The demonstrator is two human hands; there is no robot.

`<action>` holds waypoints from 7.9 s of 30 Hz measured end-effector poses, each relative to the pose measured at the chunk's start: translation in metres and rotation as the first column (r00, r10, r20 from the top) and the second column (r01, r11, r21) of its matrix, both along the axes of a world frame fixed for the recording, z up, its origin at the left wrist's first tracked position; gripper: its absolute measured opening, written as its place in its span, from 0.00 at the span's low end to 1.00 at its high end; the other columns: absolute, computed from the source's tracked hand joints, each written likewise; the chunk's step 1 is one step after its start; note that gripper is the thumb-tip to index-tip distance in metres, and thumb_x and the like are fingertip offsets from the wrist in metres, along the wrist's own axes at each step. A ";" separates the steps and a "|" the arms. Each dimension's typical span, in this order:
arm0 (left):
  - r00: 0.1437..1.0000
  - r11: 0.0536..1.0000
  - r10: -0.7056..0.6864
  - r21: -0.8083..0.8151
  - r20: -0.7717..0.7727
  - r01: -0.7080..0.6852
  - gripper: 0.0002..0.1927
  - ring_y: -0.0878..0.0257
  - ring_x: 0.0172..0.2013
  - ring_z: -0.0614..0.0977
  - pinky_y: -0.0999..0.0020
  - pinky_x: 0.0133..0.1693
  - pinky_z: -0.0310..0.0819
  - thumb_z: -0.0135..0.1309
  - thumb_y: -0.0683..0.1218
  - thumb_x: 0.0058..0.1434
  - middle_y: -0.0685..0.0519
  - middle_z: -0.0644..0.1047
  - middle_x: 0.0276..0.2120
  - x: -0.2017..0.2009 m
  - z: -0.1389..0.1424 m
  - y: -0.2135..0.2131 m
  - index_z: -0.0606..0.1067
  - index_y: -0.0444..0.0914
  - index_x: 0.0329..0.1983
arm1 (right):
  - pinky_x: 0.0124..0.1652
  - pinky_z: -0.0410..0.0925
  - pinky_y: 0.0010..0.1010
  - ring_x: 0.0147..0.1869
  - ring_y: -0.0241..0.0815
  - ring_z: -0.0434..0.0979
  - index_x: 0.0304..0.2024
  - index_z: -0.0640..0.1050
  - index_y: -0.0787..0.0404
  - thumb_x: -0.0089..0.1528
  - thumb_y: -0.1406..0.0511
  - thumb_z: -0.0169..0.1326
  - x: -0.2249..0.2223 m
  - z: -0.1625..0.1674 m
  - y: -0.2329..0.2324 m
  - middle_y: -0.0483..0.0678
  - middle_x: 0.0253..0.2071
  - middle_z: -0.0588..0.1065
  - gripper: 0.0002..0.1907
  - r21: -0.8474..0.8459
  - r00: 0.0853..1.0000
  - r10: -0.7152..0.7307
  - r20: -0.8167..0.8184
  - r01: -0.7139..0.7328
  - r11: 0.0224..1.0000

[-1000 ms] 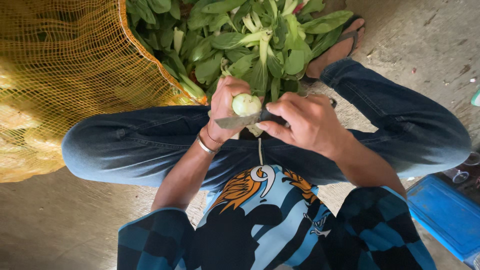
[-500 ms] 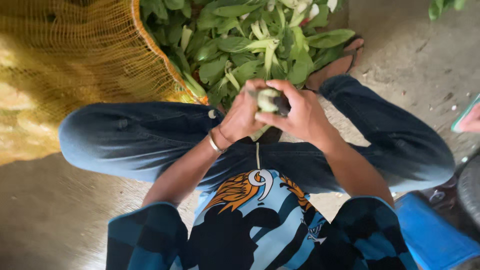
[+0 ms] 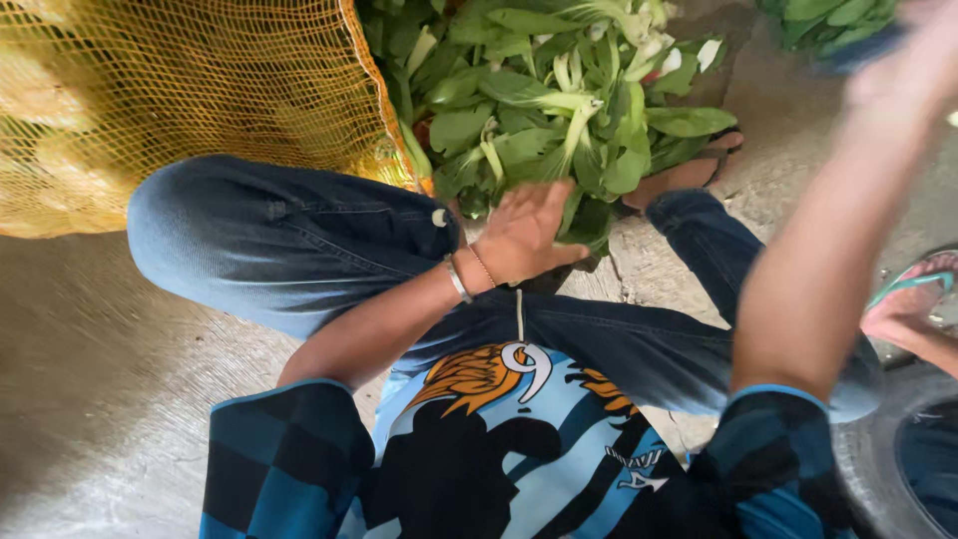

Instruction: The person sits on the floor and uses a small knife to trim the root ends and outer leaves from bok choy heads one at a time. They toss trimmed heads into a mesh sack and discard the cut leaves and stems onto a growing pile on the floor.

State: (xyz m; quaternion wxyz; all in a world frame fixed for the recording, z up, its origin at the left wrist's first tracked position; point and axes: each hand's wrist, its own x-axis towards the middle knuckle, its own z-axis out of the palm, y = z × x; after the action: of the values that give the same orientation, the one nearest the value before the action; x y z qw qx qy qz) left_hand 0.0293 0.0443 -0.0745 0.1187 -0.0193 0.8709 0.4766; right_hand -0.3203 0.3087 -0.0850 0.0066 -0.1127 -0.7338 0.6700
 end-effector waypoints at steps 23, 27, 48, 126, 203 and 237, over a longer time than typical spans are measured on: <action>0.948 0.894 -0.299 0.379 0.109 0.239 0.20 0.51 0.27 0.83 0.55 0.30 0.73 0.57 0.57 0.64 0.47 0.78 0.23 -0.018 0.046 -0.039 0.69 0.38 0.44 | 0.54 0.70 0.49 0.55 0.64 0.78 0.60 0.68 0.63 0.47 0.50 0.70 0.320 -0.115 -0.269 0.66 0.51 0.78 0.45 0.268 0.563 0.523 0.640 -0.801 0.535; 0.996 0.981 -0.085 0.177 0.028 0.078 0.18 0.48 0.35 0.84 0.53 0.36 0.76 0.60 0.54 0.64 0.44 0.79 0.34 -0.018 0.048 -0.043 0.70 0.39 0.48 | 0.52 0.71 0.43 0.52 0.55 0.77 0.59 0.68 0.64 0.49 0.49 0.71 0.291 -0.096 -0.235 0.60 0.49 0.76 0.44 0.229 0.601 0.557 0.573 -0.771 0.595; 0.955 0.877 0.280 0.432 -0.099 -0.213 0.33 0.59 0.45 0.84 0.63 0.52 0.79 0.74 0.50 0.50 0.48 0.81 0.45 -0.027 0.033 -0.045 0.70 0.37 0.55 | 0.35 0.71 0.40 0.36 0.53 0.79 0.50 0.65 0.66 0.68 0.65 0.60 0.246 0.134 -0.089 0.55 0.37 0.77 0.18 0.610 0.484 0.873 -0.067 -0.672 0.420; 0.728 0.468 0.543 0.569 0.418 -0.676 0.35 0.47 0.64 0.69 0.59 0.65 0.64 0.52 0.56 0.71 0.30 0.68 0.67 -0.024 -0.034 -0.022 0.59 0.34 0.74 | 0.65 0.62 0.41 0.69 0.46 0.66 0.71 0.57 0.68 0.59 0.59 0.70 0.298 0.033 -0.137 0.59 0.65 0.67 0.48 -0.074 0.659 0.738 0.146 -0.737 0.672; 0.713 0.316 0.580 0.699 0.393 -0.642 0.24 0.56 0.49 0.81 0.59 0.51 0.76 0.54 0.58 0.68 0.48 0.77 0.49 -0.017 -0.017 0.007 0.73 0.35 0.55 | 0.25 0.59 0.24 0.26 0.28 0.64 0.44 0.76 0.61 0.67 0.59 0.66 0.213 -0.083 -0.188 0.38 0.28 0.70 0.15 -0.008 0.849 0.463 0.257 -0.477 0.879; 0.838 0.850 0.458 0.423 -0.298 -0.314 0.52 0.51 0.63 0.73 0.57 0.68 0.69 0.78 0.53 0.49 0.45 0.69 0.61 -0.045 0.026 -0.055 0.62 0.35 0.71 | 0.40 0.71 0.41 0.43 0.58 0.79 0.52 0.66 0.67 0.61 0.65 0.63 0.294 0.118 -0.049 0.60 0.42 0.75 0.24 0.437 0.505 0.836 0.216 -0.815 0.380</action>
State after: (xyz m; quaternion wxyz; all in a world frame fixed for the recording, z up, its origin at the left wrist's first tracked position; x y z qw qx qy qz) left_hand -0.0152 -0.0111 -0.0485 -0.1549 -0.0807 0.7525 0.6350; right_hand -0.0264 0.2598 0.0333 -0.2845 0.2864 -0.8332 0.3779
